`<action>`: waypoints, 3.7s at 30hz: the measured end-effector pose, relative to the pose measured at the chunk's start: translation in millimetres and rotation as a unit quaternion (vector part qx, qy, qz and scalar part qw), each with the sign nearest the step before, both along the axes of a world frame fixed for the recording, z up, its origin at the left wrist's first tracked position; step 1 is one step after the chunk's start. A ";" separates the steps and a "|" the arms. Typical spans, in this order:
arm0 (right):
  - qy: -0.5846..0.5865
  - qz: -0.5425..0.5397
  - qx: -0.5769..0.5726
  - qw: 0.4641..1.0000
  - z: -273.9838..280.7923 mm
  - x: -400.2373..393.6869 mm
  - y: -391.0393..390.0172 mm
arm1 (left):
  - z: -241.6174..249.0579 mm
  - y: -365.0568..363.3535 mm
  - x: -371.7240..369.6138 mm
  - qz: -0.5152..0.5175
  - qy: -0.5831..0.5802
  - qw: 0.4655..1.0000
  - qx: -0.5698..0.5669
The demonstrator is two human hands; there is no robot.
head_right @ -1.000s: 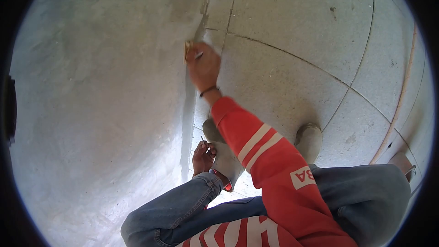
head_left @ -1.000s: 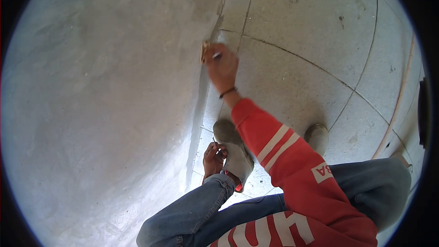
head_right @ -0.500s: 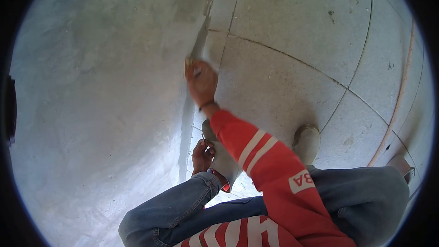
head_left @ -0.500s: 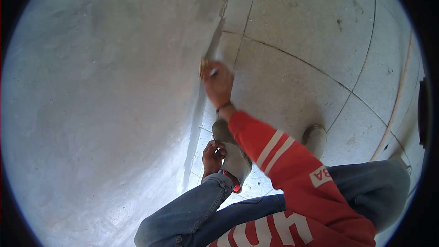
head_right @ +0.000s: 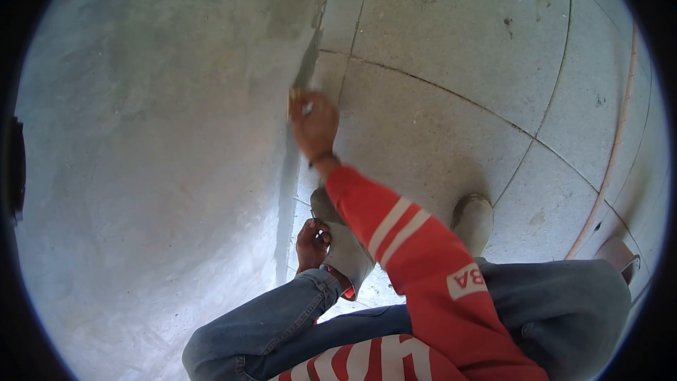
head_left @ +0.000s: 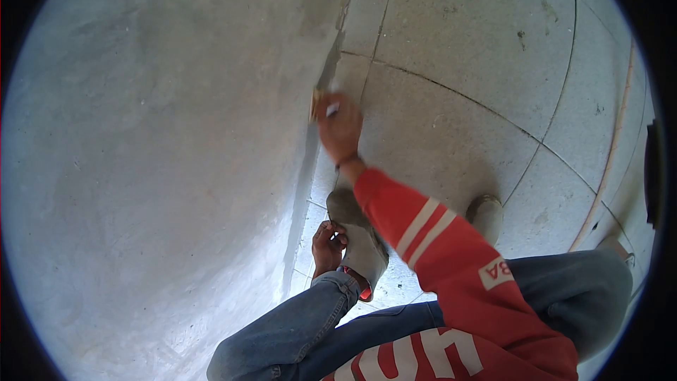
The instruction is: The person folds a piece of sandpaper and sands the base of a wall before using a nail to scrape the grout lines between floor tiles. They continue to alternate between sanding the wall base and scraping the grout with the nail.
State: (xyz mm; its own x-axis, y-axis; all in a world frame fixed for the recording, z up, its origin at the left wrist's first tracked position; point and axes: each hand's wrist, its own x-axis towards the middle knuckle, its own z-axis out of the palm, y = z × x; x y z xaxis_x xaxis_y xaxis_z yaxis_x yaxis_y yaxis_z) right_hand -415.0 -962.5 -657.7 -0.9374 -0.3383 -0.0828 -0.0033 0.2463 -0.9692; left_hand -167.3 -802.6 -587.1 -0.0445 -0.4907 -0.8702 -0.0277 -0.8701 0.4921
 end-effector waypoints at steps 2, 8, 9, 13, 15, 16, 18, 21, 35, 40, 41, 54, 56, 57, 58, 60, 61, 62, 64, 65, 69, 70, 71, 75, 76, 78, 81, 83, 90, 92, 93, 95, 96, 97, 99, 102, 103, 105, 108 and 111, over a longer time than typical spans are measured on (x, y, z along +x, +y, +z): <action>-0.223 0.120 -0.049 0.966 7.5 44.9 38.9 | -1.1 -2.5 -2.4 0.003 -0.014 1.000 -0.007; -0.131 0.044 -0.008 0.990 -12.4 -56.9 -14.0 | 3.2 -0.3 -2.1 -0.003 -0.011 1.000 -0.009; -0.151 0.039 -0.012 0.988 -18.2 -79.8 -29.4 | 4.0 1.2 -1.9 -0.014 -0.012 1.000 -0.009; -0.042 -0.012 0.001 0.999 -27.5 -57.4 -41.9 | -0.5 3.3 -0.4 0.027 0.014 1.000 -0.010; -0.056 0.015 0.000 0.998 -6.3 4.3 0.9 | -4.4 2.6 3.9 0.018 -0.010 1.000 -0.012; -0.096 0.056 -0.013 0.994 -11.9 35.7 20.8 | -5.4 -0.1 3.3 0.013 -0.011 1.000 -0.012; -0.139 0.063 -0.015 0.988 -13.6 55.4 34.8 | -4.9 -3.3 3.1 -0.005 -0.018 1.000 -0.006; -0.083 0.022 -0.013 0.996 -14.8 10.7 10.0 | -2.3 -1.4 -0.1 0.007 -0.022 1.000 -0.013; -0.004 0.028 0.053 0.998 -29.0 2.2 7.5 | -0.1 -2.3 2.0 -0.009 -0.039 0.999 -0.004; -0.142 0.060 0.056 0.986 -14.3 -91.9 -43.5 | 0.9 4.6 0.8 0.021 -0.015 1.000 -0.013; -0.031 0.027 0.092 0.995 -19.2 -68.2 -37.1 | -0.7 4.7 2.4 0.018 -0.019 1.000 -0.012; -0.205 0.077 0.024 0.975 -18.2 -74.0 -33.9 | -1.6 4.1 0.5 0.021 -0.009 1.000 -0.021; 0.081 0.008 0.119 0.990 -34.0 -11.1 -14.3 | -2.6 2.5 2.4 0.012 -0.011 1.000 -0.021; 0.026 0.050 0.096 0.994 -43.1 23.7 6.6 | -4.8 0.8 4.0 0.000 -0.019 1.000 -0.018; -0.034 0.091 0.074 0.993 -37.3 44.9 23.7 | -5.4 -2.3 2.9 -0.004 -0.020 1.000 -0.019; -0.153 0.134 0.072 0.976 -29.5 61.4 40.6 | -5.8 -5.2 3.4 -0.020 -0.024 0.999 -0.013; -0.268 0.179 0.068 0.944 -22.5 63.4 45.3 | -5.2 -5.4 2.3 -0.021 -0.028 0.999 -0.010; -0.159 0.132 0.098 0.973 -23.4 55.7 39.1 | -4.9 -5.1 1.1 -0.018 -0.025 0.999 -0.012; -0.077 0.064 0.127 0.987 -37.8 9.0 7.3 | -3.8 -3.1 2.3 -0.013 -0.019 1.000 -0.014; -0.106 0.043 0.127 0.985 -43.4 -16.5 -7.6 | -7.2 -1.1 4.9 -0.004 -0.012 1.000 -0.021; -0.052 0.028 0.026 0.998 -25.8 -21.1 -18.8 | -7.0 1.6 5.6 -0.001 -0.010 1.000 -0.021; 0.032 -0.004 0.045 0.998 -18.1 8.3 -4.5 | -8.0 -0.1 3.6 -0.003 -0.007 1.000 -0.025; -0.035 0.031 0.005 0.999 -13.7 32.9 17.4 | -7.6 -1.1 3.9 -0.009 -0.014 1.000 -0.020; -0.110 0.093 0.006 0.990 -17.7 53.5 36.9 | -5.0 -4.4 2.3 -0.031 -0.032 0.999 -0.015; -0.088 0.081 0.007 0.993 -7.5 34.9 31.2 | -2.4 -0.7 5.8 -0.029 -0.040 0.999 -0.011; -0.066 0.039 -0.021 0.997 13.9 -30.4 -5.2 | -4.3 0.0 3.5 -0.018 -0.019 0.999 -0.022; -0.034 0.006 -0.016 0.999 21.8 -40.0 -17.4 | -4.8 3.6 3.5 0.005 -0.021 1.000 -0.023; -0.039 0.019 -0.008 0.999 19.4 -9.0 -6.0 | -7.6 3.8 7.7 -0.006 -0.023 0.999 -0.025; -0.060 0.048 -0.025 0.997 4.8 4.7 11.0 | 1.2 -1.5 -6.5 0.010 -0.041 0.999 -0.019; 0.003 0.026 0.049 0.998 -16.0 -49.4 -23.3 | -5.2 0.7 1.0 0.002 -0.028 0.999 -0.024; 0.004 0.029 0.049 0.998 -12.6 -60.5 -28.7 | -5.8 4.5 6.6 -0.007 -0.019 0.999 -0.026; -0.040 0.026 0.019 0.999 -6.0 -76.8 -35.3 | -3.4 6.8 6.9 -0.002 -0.021 1.000 -0.023; 0.041 -0.002 0.038 0.998 -6.8 -54.4 -29.7 | -4.9 4.6 3.9 0.001 -0.021 0.999 -0.023; 0.121 -0.033 0.056 0.991 -14.8 -17.1 -15.1 | -6.6 1.9 1.1 0.000 -0.017 0.999 -0.027; -0.117 0.090 -0.009 0.989 -15.0 31.8 25.2 | -6.2 -1.5 2.8 -0.018 -0.036 0.999 -0.015; -0.182 0.121 -0.004 0.976 -18.2 36.7 35.0 | -2.1 -3.3 -2.9 -0.025 -0.049 0.998 -0.022; -0.108 0.086 0.029 0.990 -17.9 24.1 27.0 | 1.2 1.5 1.6 -0.022 -0.056 0.998 -0.017; 0.011 0.034 0.070 0.997 -23.8 -36.7 -15.7 | -2.0 1.0 0.1 -0.008 -0.030 0.999 -0.020; -0.021 0.054 0.074 0.996 -33.9 -91.0 -44.9 | -3.8 6.4 3.9 0.019 -0.006 0.999 -0.029; 0.078 0.020 0.115 0.990 -35.1 -28.9 -22.4 | -5.6 4.7 7.3 -0.001 -0.008 1.000 -0.025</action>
